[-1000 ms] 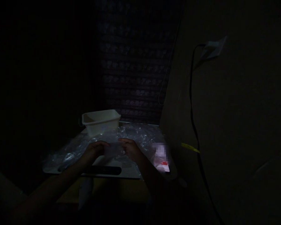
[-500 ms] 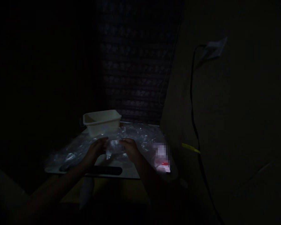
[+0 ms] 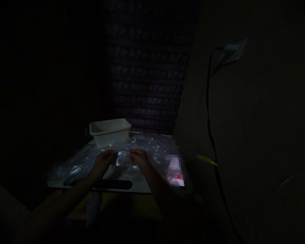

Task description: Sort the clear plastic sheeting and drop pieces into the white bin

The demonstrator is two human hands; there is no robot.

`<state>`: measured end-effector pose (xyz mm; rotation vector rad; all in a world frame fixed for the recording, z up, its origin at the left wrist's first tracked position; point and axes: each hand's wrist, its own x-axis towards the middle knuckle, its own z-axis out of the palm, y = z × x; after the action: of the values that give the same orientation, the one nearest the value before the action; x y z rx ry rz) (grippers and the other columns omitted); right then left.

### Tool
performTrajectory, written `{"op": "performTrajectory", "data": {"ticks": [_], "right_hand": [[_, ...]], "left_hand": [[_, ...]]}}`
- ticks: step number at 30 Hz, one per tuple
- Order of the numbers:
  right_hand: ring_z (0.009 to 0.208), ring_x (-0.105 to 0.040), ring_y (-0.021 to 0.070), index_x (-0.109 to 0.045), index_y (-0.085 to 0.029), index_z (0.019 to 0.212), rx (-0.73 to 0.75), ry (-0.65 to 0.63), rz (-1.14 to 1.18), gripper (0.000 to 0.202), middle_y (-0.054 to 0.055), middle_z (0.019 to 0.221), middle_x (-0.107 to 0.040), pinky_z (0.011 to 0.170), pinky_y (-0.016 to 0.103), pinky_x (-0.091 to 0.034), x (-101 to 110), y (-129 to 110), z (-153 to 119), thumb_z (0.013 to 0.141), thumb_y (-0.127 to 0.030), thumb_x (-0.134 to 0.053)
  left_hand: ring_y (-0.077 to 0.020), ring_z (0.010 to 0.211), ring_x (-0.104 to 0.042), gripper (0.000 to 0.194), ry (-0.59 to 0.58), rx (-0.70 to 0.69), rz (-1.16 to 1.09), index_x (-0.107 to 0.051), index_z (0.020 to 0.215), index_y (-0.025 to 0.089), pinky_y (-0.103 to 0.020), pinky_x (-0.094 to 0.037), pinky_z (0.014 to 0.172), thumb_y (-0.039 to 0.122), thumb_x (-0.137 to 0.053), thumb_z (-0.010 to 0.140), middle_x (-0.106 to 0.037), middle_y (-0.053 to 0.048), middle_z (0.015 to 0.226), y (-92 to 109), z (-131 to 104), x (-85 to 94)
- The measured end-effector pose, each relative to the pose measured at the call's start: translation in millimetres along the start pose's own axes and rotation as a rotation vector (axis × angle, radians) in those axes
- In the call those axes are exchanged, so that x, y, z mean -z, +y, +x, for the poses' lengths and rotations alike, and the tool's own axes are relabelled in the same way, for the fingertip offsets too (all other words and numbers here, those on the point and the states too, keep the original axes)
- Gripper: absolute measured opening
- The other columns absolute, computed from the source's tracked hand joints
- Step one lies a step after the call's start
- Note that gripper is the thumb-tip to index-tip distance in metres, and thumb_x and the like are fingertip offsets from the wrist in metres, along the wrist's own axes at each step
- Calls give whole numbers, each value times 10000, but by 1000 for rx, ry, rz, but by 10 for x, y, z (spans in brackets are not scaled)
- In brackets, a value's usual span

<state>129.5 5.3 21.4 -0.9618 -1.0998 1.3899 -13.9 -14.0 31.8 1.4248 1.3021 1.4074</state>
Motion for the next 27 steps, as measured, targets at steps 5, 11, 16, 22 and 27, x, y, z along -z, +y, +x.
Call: {"op": "performTrajectory", "data": {"ticks": [5,11,16,22,27], "right_hand": [[614,-498,101,-576,-167,641,224,-21,-267,142,3,648,-562,612,240,-360,-53,-53,-7,510,-215,-550],[559,-482,101,-565,-165,538,302,-141,-481,78,-4,554,-539,573,233,-352,-108,-40,-23,562,-187,-494],[537,-463,94,-551,-162,518,289,-93,-479,90,-14,531,-525,552,224,-342,-97,-38,-16,568,-190,-482],[526,-447,90,-551,-163,516,271,-141,-502,86,-16,525,-515,522,212,-328,-84,-5,-13,557,-208,-491],[439,-362,58,-521,-145,462,257,-234,-596,138,-38,441,-427,445,186,-272,-70,48,-7,560,-237,-490]], "left_hand": [[-89,470,-430,193,-108,-68,128,-545,550,144,-184,-328,458,331,-498,559,-498,22,487,-8,-22,-11],[-100,473,-432,192,-192,-98,242,-562,538,152,-185,-320,454,331,-495,557,-497,18,464,-7,-57,-30],[-120,524,-475,169,-175,-47,127,-573,562,152,-201,-351,498,303,-496,551,-547,-4,530,36,-59,-14],[-122,537,-483,128,-172,-52,149,-568,561,150,-205,-360,507,253,-495,540,-552,-10,555,10,-41,-3],[-122,551,-483,120,-195,-114,186,-552,564,152,-208,-366,524,233,-464,563,-545,-12,560,-61,-15,13]]}}
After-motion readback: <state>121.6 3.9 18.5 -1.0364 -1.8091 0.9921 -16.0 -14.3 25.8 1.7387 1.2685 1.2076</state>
